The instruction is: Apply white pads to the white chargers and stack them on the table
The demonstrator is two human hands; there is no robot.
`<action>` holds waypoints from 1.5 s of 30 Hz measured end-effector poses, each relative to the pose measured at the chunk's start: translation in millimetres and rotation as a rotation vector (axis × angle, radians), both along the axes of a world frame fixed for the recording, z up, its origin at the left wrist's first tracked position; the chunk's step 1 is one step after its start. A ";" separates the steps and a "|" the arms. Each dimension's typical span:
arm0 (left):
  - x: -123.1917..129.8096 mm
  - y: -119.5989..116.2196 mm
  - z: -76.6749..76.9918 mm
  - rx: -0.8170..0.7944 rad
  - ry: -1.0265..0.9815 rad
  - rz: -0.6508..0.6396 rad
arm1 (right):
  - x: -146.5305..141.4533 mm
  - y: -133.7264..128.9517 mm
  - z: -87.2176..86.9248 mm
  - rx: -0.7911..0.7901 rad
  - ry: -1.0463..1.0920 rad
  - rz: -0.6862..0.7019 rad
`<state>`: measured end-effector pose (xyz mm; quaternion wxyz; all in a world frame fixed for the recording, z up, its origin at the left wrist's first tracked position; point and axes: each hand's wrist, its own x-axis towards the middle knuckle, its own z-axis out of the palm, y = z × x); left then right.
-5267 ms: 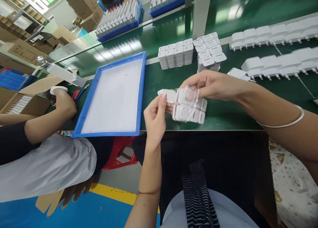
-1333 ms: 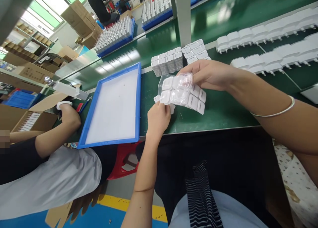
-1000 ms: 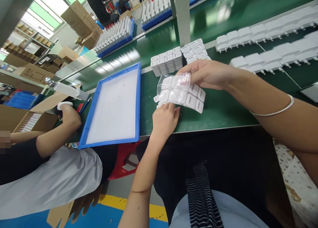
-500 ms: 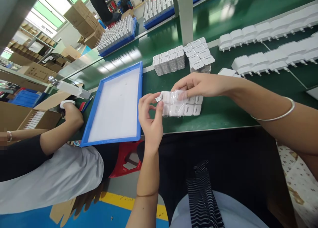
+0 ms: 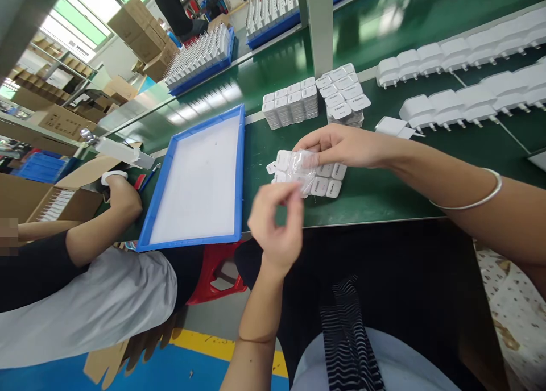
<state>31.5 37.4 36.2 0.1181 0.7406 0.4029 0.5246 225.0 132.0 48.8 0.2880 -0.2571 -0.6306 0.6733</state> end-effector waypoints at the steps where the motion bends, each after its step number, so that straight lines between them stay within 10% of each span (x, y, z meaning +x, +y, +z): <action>1: -3.1 3.6 -0.7 -0.011 -0.064 0.062 | 0.2 0.1 -0.2 0.009 0.003 0.017; 9: -15.8 18.4 -1.9 -0.460 -0.302 -0.037 | 0.6 -0.2 -1.3 0.150 -0.007 0.131; 26: -22.6 32.7 -10.8 -0.737 -0.540 -0.084 | -0.3 -3.4 2.3 0.104 0.026 0.187; 45: -33.2 21.3 2.6 -0.687 -0.325 -0.250 | -2.4 -3.3 -1.9 -0.005 0.006 0.193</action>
